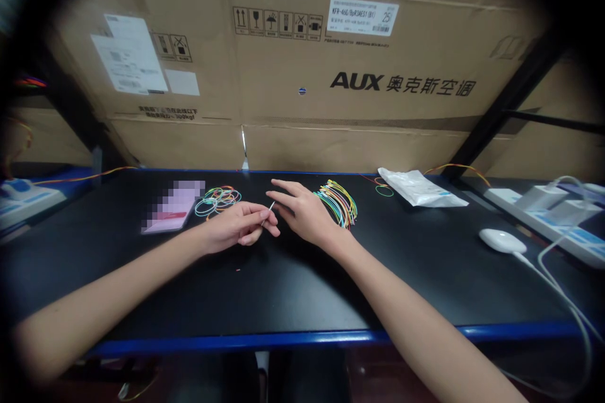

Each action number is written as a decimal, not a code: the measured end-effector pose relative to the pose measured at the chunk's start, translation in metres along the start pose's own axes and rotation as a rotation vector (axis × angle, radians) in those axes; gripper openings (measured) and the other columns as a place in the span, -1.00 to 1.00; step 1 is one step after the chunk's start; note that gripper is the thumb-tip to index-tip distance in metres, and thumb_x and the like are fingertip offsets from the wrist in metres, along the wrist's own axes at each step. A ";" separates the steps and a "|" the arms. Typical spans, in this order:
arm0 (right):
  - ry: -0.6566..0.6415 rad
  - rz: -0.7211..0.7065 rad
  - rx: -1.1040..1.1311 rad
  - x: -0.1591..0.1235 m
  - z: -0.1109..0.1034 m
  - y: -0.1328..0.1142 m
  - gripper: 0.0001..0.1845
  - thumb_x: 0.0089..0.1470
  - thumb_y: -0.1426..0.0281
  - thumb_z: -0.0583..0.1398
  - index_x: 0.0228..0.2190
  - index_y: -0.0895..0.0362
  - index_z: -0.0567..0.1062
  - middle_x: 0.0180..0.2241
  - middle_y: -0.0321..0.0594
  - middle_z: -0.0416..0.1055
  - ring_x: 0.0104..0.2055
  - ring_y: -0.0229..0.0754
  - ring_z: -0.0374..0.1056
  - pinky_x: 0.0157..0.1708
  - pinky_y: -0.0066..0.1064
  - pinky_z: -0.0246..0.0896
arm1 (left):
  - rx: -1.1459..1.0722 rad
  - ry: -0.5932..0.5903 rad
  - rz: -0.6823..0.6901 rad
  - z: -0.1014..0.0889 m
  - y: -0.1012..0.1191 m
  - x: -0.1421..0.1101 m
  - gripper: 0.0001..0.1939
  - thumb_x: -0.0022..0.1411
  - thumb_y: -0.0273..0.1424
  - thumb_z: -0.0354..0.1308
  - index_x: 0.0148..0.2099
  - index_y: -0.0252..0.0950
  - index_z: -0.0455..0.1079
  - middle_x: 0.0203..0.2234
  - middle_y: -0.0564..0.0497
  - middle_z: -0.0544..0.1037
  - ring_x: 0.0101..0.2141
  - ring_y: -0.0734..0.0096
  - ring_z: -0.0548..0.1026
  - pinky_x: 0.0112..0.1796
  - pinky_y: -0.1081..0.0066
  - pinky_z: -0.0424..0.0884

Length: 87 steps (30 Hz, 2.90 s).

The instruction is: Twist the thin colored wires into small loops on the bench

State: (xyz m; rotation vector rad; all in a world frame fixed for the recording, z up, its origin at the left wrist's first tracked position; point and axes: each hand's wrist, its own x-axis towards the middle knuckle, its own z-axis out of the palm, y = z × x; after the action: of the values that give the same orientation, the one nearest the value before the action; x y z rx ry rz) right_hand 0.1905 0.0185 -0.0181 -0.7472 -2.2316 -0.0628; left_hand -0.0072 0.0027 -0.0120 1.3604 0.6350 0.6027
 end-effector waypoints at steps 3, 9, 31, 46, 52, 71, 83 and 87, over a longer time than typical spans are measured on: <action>0.003 -0.001 0.017 0.000 0.001 -0.003 -0.69 0.19 0.48 0.08 -0.09 0.05 0.51 0.06 -0.09 0.36 0.09 -0.08 0.29 0.02 -0.11 0.30 | -0.035 -0.019 -0.002 0.002 0.000 0.000 -0.70 0.22 -0.22 0.14 -0.23 -0.40 0.43 -0.23 -0.20 0.56 -0.66 0.70 0.26 -0.65 0.53 0.03; -0.011 0.053 -0.008 -0.001 0.001 -0.002 -0.71 0.22 0.48 0.04 -0.15 0.07 0.53 -0.17 -0.17 0.53 -0.09 -0.15 0.43 -0.10 -0.26 0.36 | -0.015 -0.056 0.010 0.000 0.004 -0.002 -0.68 0.24 -0.23 0.12 -0.07 -0.36 0.41 -0.15 -0.22 0.53 -0.55 0.58 0.45 -0.57 0.52 0.19; -0.012 0.204 -0.097 0.001 -0.002 -0.008 -0.76 0.20 0.40 0.07 -0.25 0.09 0.55 -0.31 -0.16 0.55 -0.29 -0.11 0.45 -0.30 -0.33 0.27 | 0.307 0.356 0.154 0.005 0.002 0.001 -0.75 0.22 -0.28 0.11 -0.23 -0.37 0.48 -0.29 -0.11 0.57 -0.65 0.64 0.39 -0.63 0.54 0.10; -0.016 0.386 0.270 0.008 -0.006 -0.007 -0.78 0.14 0.37 0.12 -0.41 0.14 0.57 -0.45 -0.28 0.54 -0.43 -0.23 0.37 -0.43 -0.44 0.18 | 0.036 0.197 0.106 -0.012 -0.005 0.005 -0.79 0.15 -0.27 0.22 -0.26 -0.31 0.52 -0.24 -0.06 0.53 -0.25 0.44 0.42 -0.25 0.42 0.27; 0.014 0.429 0.328 0.010 -0.011 -0.011 -0.79 0.12 0.36 0.14 -0.39 0.15 0.56 -0.45 -0.24 0.53 -0.42 -0.21 0.39 -0.41 -0.42 0.21 | 0.033 0.296 0.145 -0.016 -0.009 0.009 -0.80 0.07 -0.29 0.29 -0.28 -0.31 0.55 -0.26 -0.08 0.57 -0.20 0.36 0.44 -0.07 0.30 0.26; 0.010 0.721 0.925 0.014 -0.018 -0.012 -0.66 0.01 0.12 0.24 -0.36 0.16 0.55 -0.48 -0.22 0.46 -0.44 -0.24 0.40 -0.38 -0.38 0.33 | -0.100 0.234 0.143 -0.011 -0.005 0.007 -0.77 0.10 -0.25 0.28 -0.28 -0.32 0.52 -0.40 0.01 0.48 -0.35 0.49 0.38 -0.26 0.39 0.24; -0.042 0.817 1.393 0.014 -0.023 -0.005 -0.69 0.09 0.18 0.22 -0.26 0.15 0.57 -0.41 -0.23 0.47 -0.39 -0.32 0.37 -0.33 -0.48 0.33 | -0.335 0.081 0.102 -0.007 0.004 0.001 -0.80 0.14 -0.31 0.25 -0.23 -0.34 0.50 -0.40 0.02 0.44 -0.39 0.49 0.41 -0.28 0.38 0.30; -0.032 0.749 1.358 0.012 -0.022 -0.006 -0.70 -0.08 0.40 0.35 -0.21 0.10 0.56 -0.37 -0.28 0.49 -0.36 -0.35 0.37 -0.29 -0.49 0.30 | -0.358 0.024 0.134 -0.006 0.005 -0.001 -0.78 0.13 -0.29 0.25 -0.25 -0.36 0.50 -0.42 0.00 0.45 -0.39 0.46 0.41 -0.29 0.38 0.32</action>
State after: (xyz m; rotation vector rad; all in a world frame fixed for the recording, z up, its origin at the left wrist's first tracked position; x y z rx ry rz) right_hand 0.1948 0.0134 0.0069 -0.6686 -1.3517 1.6149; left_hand -0.0122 0.0064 -0.0075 1.0651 0.4317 0.8003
